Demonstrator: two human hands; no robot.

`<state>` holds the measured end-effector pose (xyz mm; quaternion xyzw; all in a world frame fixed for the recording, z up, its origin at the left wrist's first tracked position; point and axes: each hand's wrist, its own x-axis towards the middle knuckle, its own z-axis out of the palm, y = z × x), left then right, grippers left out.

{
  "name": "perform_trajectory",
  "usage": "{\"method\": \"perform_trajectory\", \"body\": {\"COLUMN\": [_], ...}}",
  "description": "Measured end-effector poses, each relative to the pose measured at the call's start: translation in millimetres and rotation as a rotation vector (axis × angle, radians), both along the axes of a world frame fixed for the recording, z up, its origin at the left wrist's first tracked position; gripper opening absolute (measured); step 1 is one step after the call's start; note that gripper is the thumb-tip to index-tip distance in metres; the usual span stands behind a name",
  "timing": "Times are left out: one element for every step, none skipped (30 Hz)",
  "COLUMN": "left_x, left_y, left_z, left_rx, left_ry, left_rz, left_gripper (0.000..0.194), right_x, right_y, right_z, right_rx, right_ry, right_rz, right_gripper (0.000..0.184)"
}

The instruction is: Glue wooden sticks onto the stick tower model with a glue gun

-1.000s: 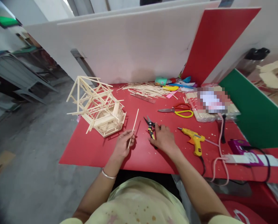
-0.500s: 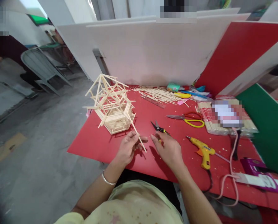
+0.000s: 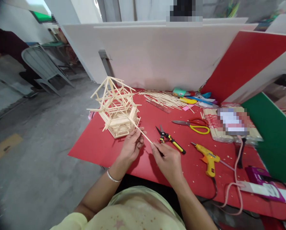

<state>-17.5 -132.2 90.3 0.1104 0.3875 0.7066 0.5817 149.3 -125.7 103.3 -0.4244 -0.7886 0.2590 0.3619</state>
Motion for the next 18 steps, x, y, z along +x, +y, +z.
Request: {"method": "perform_trajectory", "body": {"left_x": [-1, -2, -2, -2, -2, -1, -1, -1, -1, -2, -3, -4, -6, -9, -11, -13, -16, -18], "left_y": [1, 1, 1, 2, 2, 2, 2, 2, 1, 0, -1, -3, -5, -7, -9, -12, -14, -17], "left_z": [1.4, 2.4, 2.9, 2.7, 1.9, 0.6, -0.9, -2.5, -3.6, -4.1, -3.8, -2.5, -0.5, 2.2, 5.1, 7.9, 10.3, 11.9], "left_rx": [-0.001, -0.001, 0.002, 0.006, 0.010, 0.012, 0.010, 0.005, 0.002, 0.012, 0.043, 0.099, 0.175, 0.268, 0.366, 0.459, 0.534, 0.579], "left_ry": [0.005, 0.007, 0.007, 0.003, -0.002, -0.004, 0.004, 0.030, 0.088, 0.195, 0.359, 0.577, 0.831, 1.092, 1.331, 1.521, 1.649, 1.716], "left_rz": [0.000, -0.004, -0.008, -0.011, -0.013, -0.012, -0.007, 0.001, 0.012, 0.026, 0.036, 0.042, 0.040, 0.034, 0.026, 0.025, 0.046, 0.104], "left_gripper": [0.047, 0.047, 0.047, 0.047, 0.047, 0.046, 0.045, 0.044, 0.042, 0.039, 0.034, 0.029, 0.024, 0.019, 0.016, 0.016, 0.017, 0.018], "right_x": [0, 0, 0, 0, 0, 0, 0, 1, 1, 2, 3, 3, 3, 4, 4, 4, 3, 2], "right_y": [0, 1, 1, 1, 1, 1, 1, 2, 3, 4, 6, 8, 11, 14, 17, 20, 22, 23], "right_z": [0.0, -0.4, -1.1, -2.2, -3.3, -4.3, -5.0, -5.1, -4.7, -3.5, -1.7, 0.7, 3.4, 6.1, 8.6, 10.7, 12.1, 12.7], "right_rx": [0.017, 0.035, 0.053, 0.066, 0.072, 0.073, 0.063, 0.043, 0.016, -0.014, -0.041, -0.069, -0.099, -0.134, -0.184, -0.246, -0.307, -0.356], "right_ry": [0.008, 0.019, 0.034, 0.048, 0.056, 0.060, 0.052, 0.038, 0.026, 0.021, 0.030, 0.053, 0.090, 0.140, 0.191, 0.245, 0.309, 0.380], "right_rz": [0.000, -0.001, 0.000, 0.001, 0.002, 0.003, 0.011, 0.025, 0.040, 0.049, 0.042, 0.018, -0.013, -0.038, -0.039, -0.014, 0.023, 0.056], "right_gripper": [0.024, 0.023, 0.022, 0.021, 0.020, 0.019, 0.019, 0.020, 0.022, 0.024, 0.025, 0.026, 0.028, 0.031, 0.034, 0.035, 0.033, 0.032]}}
